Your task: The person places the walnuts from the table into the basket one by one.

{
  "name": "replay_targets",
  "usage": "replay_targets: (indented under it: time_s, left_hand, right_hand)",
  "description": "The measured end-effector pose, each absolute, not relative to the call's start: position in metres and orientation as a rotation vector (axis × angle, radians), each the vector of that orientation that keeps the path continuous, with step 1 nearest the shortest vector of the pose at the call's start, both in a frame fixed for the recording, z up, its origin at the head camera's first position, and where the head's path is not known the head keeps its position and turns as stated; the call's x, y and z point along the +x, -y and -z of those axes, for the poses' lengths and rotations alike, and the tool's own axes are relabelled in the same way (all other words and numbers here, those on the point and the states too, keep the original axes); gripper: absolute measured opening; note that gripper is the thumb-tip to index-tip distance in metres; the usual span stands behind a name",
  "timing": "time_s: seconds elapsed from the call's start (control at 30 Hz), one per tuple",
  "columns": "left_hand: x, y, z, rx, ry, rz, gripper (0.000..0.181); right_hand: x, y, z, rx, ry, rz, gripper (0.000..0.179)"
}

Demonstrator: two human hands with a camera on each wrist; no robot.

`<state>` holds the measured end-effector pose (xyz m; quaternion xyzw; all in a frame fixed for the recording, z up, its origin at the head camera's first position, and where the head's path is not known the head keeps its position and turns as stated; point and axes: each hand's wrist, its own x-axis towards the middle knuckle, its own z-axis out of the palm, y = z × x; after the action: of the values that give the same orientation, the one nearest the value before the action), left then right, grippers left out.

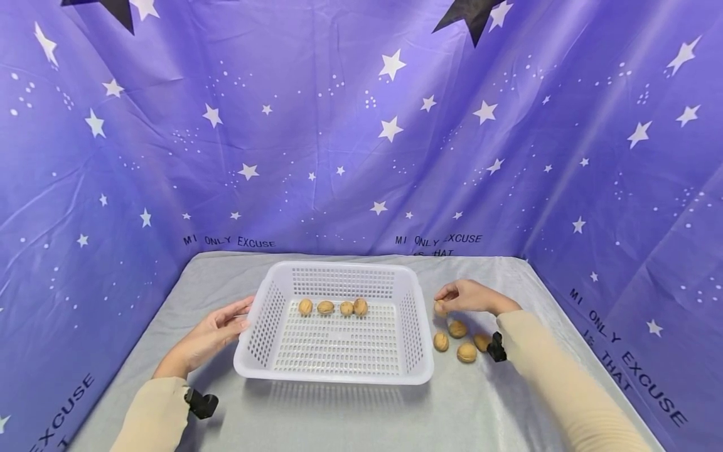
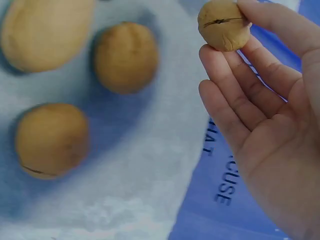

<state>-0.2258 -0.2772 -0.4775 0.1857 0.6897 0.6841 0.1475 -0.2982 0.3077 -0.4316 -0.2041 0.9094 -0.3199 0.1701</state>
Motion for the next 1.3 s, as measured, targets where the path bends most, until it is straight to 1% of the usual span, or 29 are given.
replay_targets:
  time_s: [0.13,0.33,0.57,0.73,1.0,1.3]
  left_hand:
    - [-0.225,0.277,0.477,0.531,-1.986,-1.973,0.06]
    - [-0.225,0.277,0.478,0.53,-1.998,-1.964,0.059]
    - [-0.224,0.277,0.476,0.523,-2.0,-1.965,0.06]
    - [-0.223,0.276,0.475,0.522,-2.0,-1.965,0.059]
    - [-0.224,0.276,0.475,0.507,-1.998,-1.968,0.06]
    - [-0.224,0.276,0.475,0.51,-1.995,-1.961,0.06]
  right_hand:
    - [-0.298,-0.308,0.414,-0.605,-2.612,0.92,0.042]
    - [-0.3,-0.305,0.389,-0.661,-2.627,0.98,0.04]
    - [-0.306,-0.287,0.37,-0.672,-2.684,0.932,0.04]
    - [-0.31,-0.264,0.362,-0.683,-2.687,0.88,0.046]
    - [-0.315,-0.213,0.358,-0.818,-2.627,0.844,0.043]
    - [-0.315,-0.146,0.376,-0.924,-2.502,0.819,0.039]
